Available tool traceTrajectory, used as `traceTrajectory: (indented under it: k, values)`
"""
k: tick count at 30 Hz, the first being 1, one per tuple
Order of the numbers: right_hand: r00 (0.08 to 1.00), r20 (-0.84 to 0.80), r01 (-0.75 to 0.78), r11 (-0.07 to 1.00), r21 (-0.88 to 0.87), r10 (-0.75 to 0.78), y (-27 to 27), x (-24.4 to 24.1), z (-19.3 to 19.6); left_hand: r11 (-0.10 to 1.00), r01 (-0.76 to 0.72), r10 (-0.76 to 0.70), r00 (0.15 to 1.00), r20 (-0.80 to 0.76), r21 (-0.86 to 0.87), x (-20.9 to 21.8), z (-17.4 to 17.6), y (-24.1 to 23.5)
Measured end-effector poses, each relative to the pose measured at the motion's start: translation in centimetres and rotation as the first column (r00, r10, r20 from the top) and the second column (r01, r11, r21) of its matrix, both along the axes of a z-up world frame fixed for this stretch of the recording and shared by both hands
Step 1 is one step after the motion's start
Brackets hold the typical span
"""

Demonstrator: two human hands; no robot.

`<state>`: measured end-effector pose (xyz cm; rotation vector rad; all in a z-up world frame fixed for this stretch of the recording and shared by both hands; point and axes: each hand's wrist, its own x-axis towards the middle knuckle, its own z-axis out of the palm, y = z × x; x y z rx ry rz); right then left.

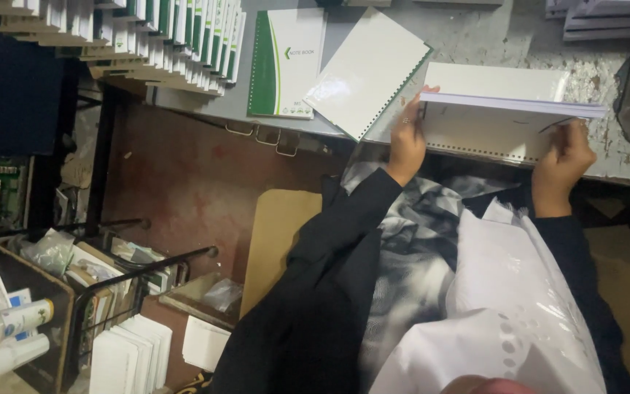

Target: Assembling and stacking notebooks by aligning covers with inner pages.

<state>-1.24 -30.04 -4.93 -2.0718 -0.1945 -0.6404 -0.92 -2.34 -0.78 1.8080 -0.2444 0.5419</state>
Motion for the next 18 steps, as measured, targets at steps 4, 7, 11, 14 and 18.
traceTrajectory:
  k: [4, 7, 11, 14, 18]
  values:
    - [0.999, 0.032, 0.012, 0.999, -0.047, -0.011, -0.1, 0.0, 0.0, 1.000, 0.017, -0.018, 0.999, 0.031, 0.011, 0.3, -0.3, 0.1]
    - [1.000, -0.002, -0.009, 1.000, -0.020, 0.009, 0.2, 0.0, 1.1, 0.992, -0.083, 0.082, 0.997, 0.013, 0.096, 0.4, -1.4, 0.7]
    - [0.991, 0.101, -0.091, 0.992, 0.088, 0.082, 1.5, 0.0, 3.6, 0.988, -0.092, 0.086, 0.995, 0.053, 0.124, 0.3, -1.6, 1.2]
    - [0.993, 0.106, -0.061, 0.995, 0.082, 0.052, 1.4, 0.1, 3.3, 0.991, -0.094, 0.087, 0.993, 0.080, 0.091, 0.5, -1.0, 1.1]
    - [0.993, 0.103, -0.065, 0.998, -0.011, 0.066, 1.2, 0.3, 3.1, 0.991, -0.075, 0.065, 0.994, 0.084, 0.111, 0.9, -2.3, 1.4]
